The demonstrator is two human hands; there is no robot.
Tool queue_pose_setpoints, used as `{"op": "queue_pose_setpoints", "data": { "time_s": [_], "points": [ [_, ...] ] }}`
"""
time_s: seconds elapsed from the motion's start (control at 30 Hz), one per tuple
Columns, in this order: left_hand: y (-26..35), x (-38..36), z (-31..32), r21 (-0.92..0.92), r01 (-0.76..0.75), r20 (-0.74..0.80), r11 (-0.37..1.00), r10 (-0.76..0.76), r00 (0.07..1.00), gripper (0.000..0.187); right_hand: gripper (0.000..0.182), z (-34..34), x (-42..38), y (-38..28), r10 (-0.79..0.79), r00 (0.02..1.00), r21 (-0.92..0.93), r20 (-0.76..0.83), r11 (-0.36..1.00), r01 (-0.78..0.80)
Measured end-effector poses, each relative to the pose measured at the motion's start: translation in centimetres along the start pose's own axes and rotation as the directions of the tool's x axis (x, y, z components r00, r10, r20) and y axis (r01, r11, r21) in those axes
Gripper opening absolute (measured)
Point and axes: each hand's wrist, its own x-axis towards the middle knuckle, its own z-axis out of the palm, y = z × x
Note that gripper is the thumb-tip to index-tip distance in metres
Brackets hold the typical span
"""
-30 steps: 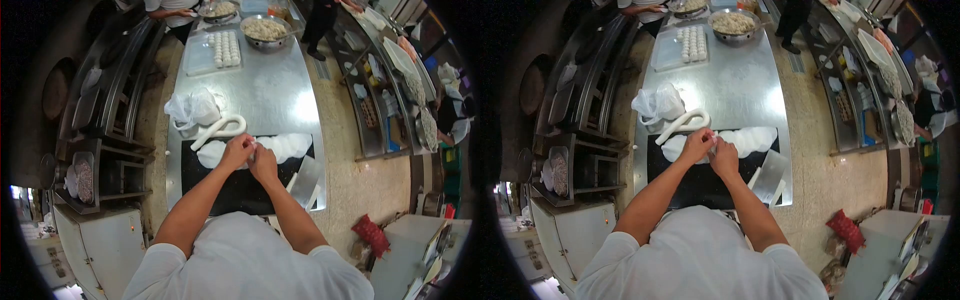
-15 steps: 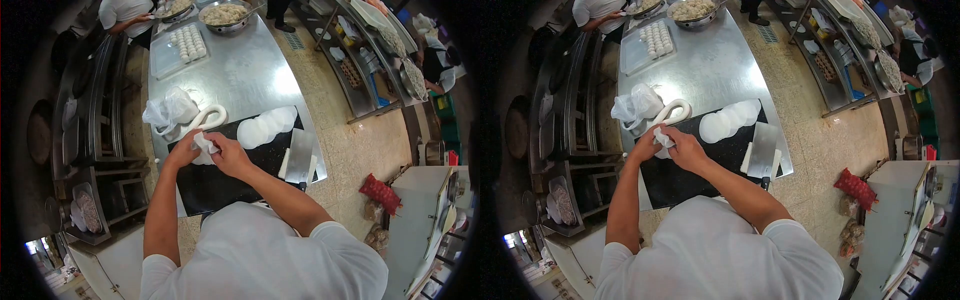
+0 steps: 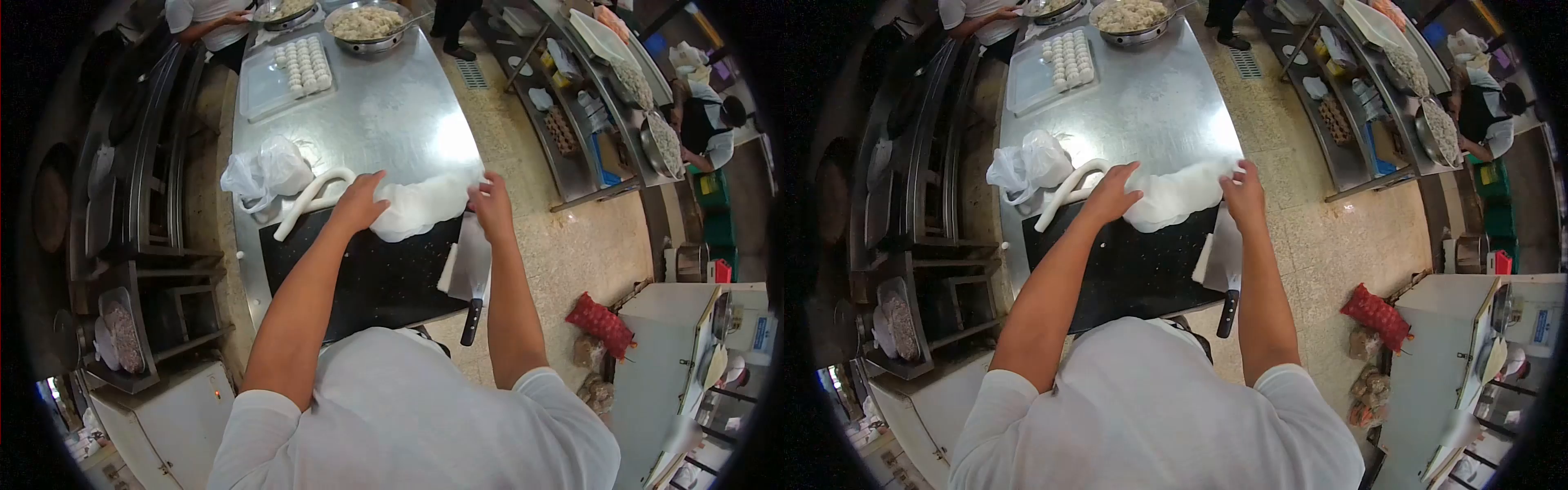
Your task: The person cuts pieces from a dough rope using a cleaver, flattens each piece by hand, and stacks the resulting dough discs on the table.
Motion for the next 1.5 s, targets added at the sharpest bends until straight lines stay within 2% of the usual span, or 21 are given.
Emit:
{"op": "queue_pose_setpoints", "data": {
  "time_s": [0.07,0.13,0.2,0.33,0.4,0.43,0.53,0.57,0.63,0.67,0.73,0.83,0.9,0.97,1.07,1.17,1.23,1.33,1.37,1.4,1.5],
  "points": [
    [-1.4,-0.4,1.2,0.043,-0.123,-0.225,0.991,0.13,0.966,0.048,0.053,-2.4,-2.2,1.7,-0.067,0.966,-0.086,-0.249,0.995,0.047],
    [-2.7,-2.2,0.9,0.018,-0.126,-0.196,0.992,0.127,0.972,0.048,0.053,-5.2,-5.8,3.5,-0.069,0.965,-0.061,-0.252,0.997,0.056],
    [-4.1,-4.2,0.1,-0.043,-0.108,-0.206,0.993,0.097,0.974,0.048,0.045,-7.7,-9.6,6.8,-0.221,0.936,-0.351,-0.273,0.929,0.117],
    [-6.0,-10.0,-2.1,0.119,-0.107,-0.358,0.987,0.143,0.923,0.051,0.029,-7.1,-19.7,7.3,-0.025,0.923,-0.448,-0.383,0.879,-0.162],
    [-7.6,-12.2,-2.6,0.396,0.168,-0.616,0.903,0.125,0.778,0.056,0.033,-5.4,-23.3,7.7,0.105,0.935,-0.437,-0.34,0.863,-0.256],
    [-9.2,-12.7,-2.7,0.4,0.178,-0.617,0.899,0.121,0.777,0.056,0.033,-4.3,-24.3,8.5,0.109,0.938,-0.435,-0.33,0.864,-0.253],
    [-12.2,-13.4,-3.4,0.343,0.239,-0.581,0.908,0.005,0.814,0.061,0.034,-1.6,-24.7,14.4,0.291,0.9,0.031,-0.323,0.954,-0.298],
    [-12.7,-13.2,-3.4,0.34,0.245,-0.583,0.908,-0.001,0.812,0.061,0.034,-1.1,-24.6,13.0,0.292,0.902,0.026,-0.319,0.954,-0.3],
    [-13.5,-12.7,-3.6,0.268,0.291,-0.679,0.918,-0.034,0.734,0.054,0.037,-0.2,-23.3,10.3,0.529,0.823,0.376,-0.206,0.819,-0.433],
    [-13.8,-12.8,-3.9,0.264,0.294,-0.684,0.919,-0.036,0.728,0.054,0.031,-0.4,-22.8,11.0,0.498,0.838,0.31,-0.222,0.851,-0.424],
    [-14.3,-13.1,-4.8,0.147,0.3,-0.565,0.942,-0.169,0.808,0.042,0.029,-0.2,-23.6,8.9,0.444,0.86,0.245,-0.253,0.889,-0.387],
    [-14.8,-14.0,-5.5,0.145,0.168,-0.548,0.975,-0.062,0.834,0.034,0.028,1.0,-25.2,8.4,0.311,0.882,0.149,-0.354,0.95,-0.275],
    [-15.8,-14.1,-6.1,0.133,0.15,-0.508,0.98,-0.063,0.859,0.032,0.029,2.3,-26.4,9.5,-0.003,0.887,0.196,-0.461,0.975,0.105],
    [-15.7,-13.9,-7.3,0.068,0.05,-0.353,0.996,-0.023,0.935,0.031,0.028,4.9,-26.0,9.9,-0.008,0.846,0.211,-0.533,0.967,0.142],
    [-16.0,-15.4,-9.4,0.014,-0.14,-0.204,0.99,0.14,0.969,0.029,0.026,8.7,-27.0,9.7,0.539,0.748,0.447,-0.388,0.82,-0.359],
    [-18.8,-17.6,-10.8,-0.04,-0.228,-0.068,0.973,0.225,0.972,0.029,0.024,14.0,-30.2,8.1,0.488,0.781,0.499,-0.39,0.825,-0.267],
    [-20.9,-19.3,-10.2,-0.074,-0.323,-0.153,0.943,0.31,0.939,0.028,0.019,18.3,-32.4,6.1,0.416,0.822,0.404,-0.389,0.879,-0.254],
    [-20.9,-20.3,-10.6,-0.108,-0.28,-0.229,0.954,0.251,0.941,0.024,0.015,23.7,-34.1,3.1,0.213,0.943,-0.223,-0.256,0.936,-0.273],
    [-21.0,-20.4,-10.1,-0.113,-0.26,-0.259,0.959,0.224,0.939,0.023,0.018,25.1,-34.2,2.2,0.175,0.968,-0.485,-0.181,0.84,-0.242],
    [-21.7,-20.2,-9.8,-0.066,-0.287,-0.252,0.956,0.263,0.931,0.024,0.018,26.6,-34.2,2.0,-0.099,0.993,-0.687,-0.07,0.726,0.024],
    [-22.1,-19.8,-9.8,-0.047,-0.366,-0.271,0.929,0.341,0.9,0.022,0.013,31.4,-33.7,-3.6,0.01,0.999,-0.857,0.045,0.515,0.033]
  ]
}}
